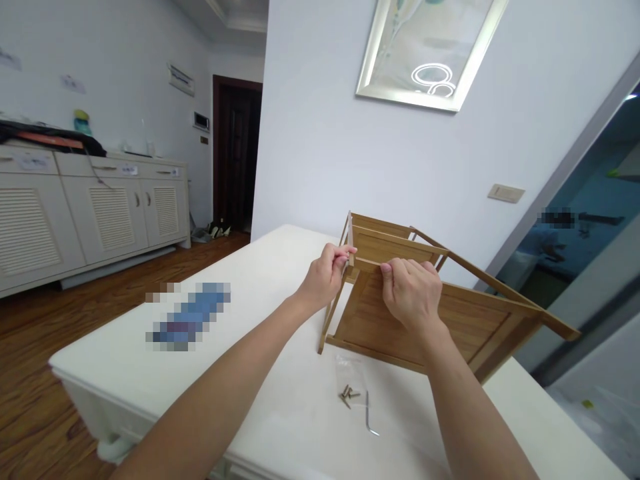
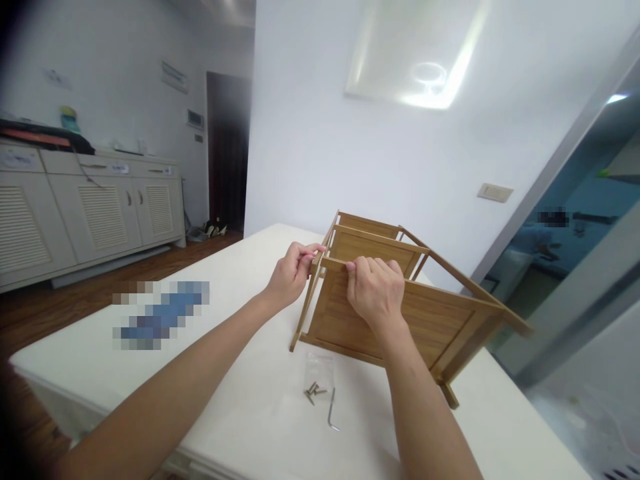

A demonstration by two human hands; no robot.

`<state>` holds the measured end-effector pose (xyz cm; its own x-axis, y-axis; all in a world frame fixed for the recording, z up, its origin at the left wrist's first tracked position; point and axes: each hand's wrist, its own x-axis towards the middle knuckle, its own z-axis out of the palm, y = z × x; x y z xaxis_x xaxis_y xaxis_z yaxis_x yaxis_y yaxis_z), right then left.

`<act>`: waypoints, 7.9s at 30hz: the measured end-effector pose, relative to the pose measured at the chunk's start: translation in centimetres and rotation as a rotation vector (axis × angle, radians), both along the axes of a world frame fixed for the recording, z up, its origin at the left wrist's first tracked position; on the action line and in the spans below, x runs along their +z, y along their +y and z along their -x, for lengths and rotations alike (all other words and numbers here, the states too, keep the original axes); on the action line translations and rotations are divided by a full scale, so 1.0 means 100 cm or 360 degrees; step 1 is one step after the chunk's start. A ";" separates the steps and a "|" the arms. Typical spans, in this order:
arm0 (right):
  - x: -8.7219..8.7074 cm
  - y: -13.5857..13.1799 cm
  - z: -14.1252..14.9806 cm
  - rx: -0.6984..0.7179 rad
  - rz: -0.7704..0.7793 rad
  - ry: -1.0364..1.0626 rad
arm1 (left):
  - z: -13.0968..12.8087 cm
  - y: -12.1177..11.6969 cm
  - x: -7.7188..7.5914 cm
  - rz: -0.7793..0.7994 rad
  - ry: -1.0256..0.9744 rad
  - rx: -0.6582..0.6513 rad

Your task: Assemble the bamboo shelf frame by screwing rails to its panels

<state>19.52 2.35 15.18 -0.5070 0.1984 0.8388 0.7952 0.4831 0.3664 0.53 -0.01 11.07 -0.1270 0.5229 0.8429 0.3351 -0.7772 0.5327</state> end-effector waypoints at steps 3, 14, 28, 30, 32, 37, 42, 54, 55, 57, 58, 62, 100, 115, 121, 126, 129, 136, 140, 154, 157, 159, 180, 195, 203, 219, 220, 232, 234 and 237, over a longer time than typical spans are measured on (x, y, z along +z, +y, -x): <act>0.000 0.000 0.000 -0.0006 -0.0021 -0.0004 | 0.000 0.000 0.000 -0.0015 0.0017 -0.0001; 0.000 -0.001 0.000 0.0014 0.0011 0.0022 | 0.000 -0.003 0.000 0.0032 0.0064 0.0063; -0.001 -0.001 0.001 0.0061 0.0055 0.0056 | 0.000 -0.002 -0.004 0.0103 0.0033 0.0073; -0.001 -0.001 0.001 0.0058 0.0057 0.0055 | 0.000 -0.002 -0.004 0.0106 0.0031 0.0067; -0.002 -0.001 0.001 0.0051 0.0061 0.0056 | 0.000 -0.002 -0.004 0.0105 0.0022 0.0054; -0.002 -0.002 0.003 0.0051 0.0058 0.0077 | -0.003 -0.002 -0.003 0.0098 -0.0077 -0.0027; -0.005 -0.003 0.005 0.0034 0.0020 0.0115 | -0.008 -0.002 -0.002 0.0145 -0.0319 -0.0158; -0.017 -0.003 0.008 -0.0048 -0.0029 0.0225 | -0.015 -0.014 -0.010 0.0273 -0.0687 -0.0159; -0.018 -0.003 0.008 -0.0053 -0.0008 0.0233 | -0.016 -0.014 -0.010 0.0282 -0.0676 -0.0138; -0.020 -0.003 0.008 -0.0042 0.0044 0.0247 | -0.019 -0.012 -0.009 0.0288 -0.0666 -0.0101; -0.021 -0.004 0.007 -0.0025 0.0067 0.0250 | -0.019 -0.012 -0.008 0.0285 -0.0666 -0.0084; -0.029 -0.011 0.001 0.0082 0.0035 0.0261 | -0.019 -0.010 -0.003 0.0310 -0.0660 -0.0030; -0.119 -0.005 -0.170 0.0812 0.1923 0.2411 | -0.007 0.000 -0.007 0.0387 -0.1300 -0.0737; -0.108 -0.007 -0.174 0.0873 0.2203 0.2373 | -0.006 -0.003 -0.010 0.0407 -0.1326 -0.0784; -0.109 -0.006 -0.175 0.0876 0.2173 0.2330 | -0.003 -0.008 -0.012 0.0433 -0.1331 -0.0868; -0.110 -0.006 -0.174 0.0881 0.2169 0.2354 | -0.004 -0.008 -0.012 0.0426 -0.1378 -0.0885; -0.111 -0.005 -0.175 0.0877 0.2171 0.2359 | -0.007 -0.007 -0.010 0.0405 -0.1404 -0.0864; -0.113 -0.003 -0.176 0.0836 0.2166 0.2379 | -0.011 -0.010 -0.004 0.0431 -0.1489 -0.0873; -0.113 -0.003 -0.176 0.0790 0.2157 0.2401 | -0.011 -0.011 -0.003 0.0466 -0.1498 -0.0890; -0.112 -0.004 -0.174 0.0757 0.2131 0.2368 | -0.012 -0.011 -0.003 0.0449 -0.1534 -0.0922; -0.113 -0.003 -0.174 0.0750 0.2126 0.2365 | -0.013 -0.010 -0.003 0.0440 -0.1571 -0.0913; -0.113 -0.004 -0.174 0.0736 0.2131 0.2363 | -0.013 -0.008 -0.003 0.0433 -0.1572 -0.0931; -0.110 -0.004 -0.174 0.0645 0.2139 0.2319 | -0.012 -0.011 0.000 0.0461 -0.1561 -0.1003; -0.110 -0.005 -0.173 0.0681 0.2123 0.2324 | -0.009 -0.009 0.001 0.0523 -0.1583 -0.1107; -0.107 -0.008 -0.172 0.0677 0.2143 0.2328 | -0.007 -0.012 0.001 0.0548 -0.1592 -0.1129; -0.109 -0.006 -0.171 0.0691 0.2124 0.2326 | -0.008 -0.012 0.004 0.0550 -0.1596 -0.1163; -0.109 -0.006 -0.171 0.0685 0.2122 0.2325 | -0.008 -0.011 0.004 0.0545 -0.1595 -0.1165; -0.109 -0.005 -0.173 0.0685 0.2126 0.2349 | -0.008 -0.011 0.002 0.0547 -0.1610 -0.1117; -0.109 -0.005 -0.173 0.0693 0.2135 0.2353 | -0.009 -0.011 0.002 0.0539 -0.1608 -0.1077; -0.109 -0.006 -0.173 0.0704 0.2141 0.2351 | -0.011 -0.010 0.002 0.0552 -0.1590 -0.1051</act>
<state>36.77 1.80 4.24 0.1019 0.9942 0.0330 -0.1308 0.0463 -0.9903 1.59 -1.04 11.28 -0.2608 0.9058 0.3338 -0.7352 -0.4105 0.5394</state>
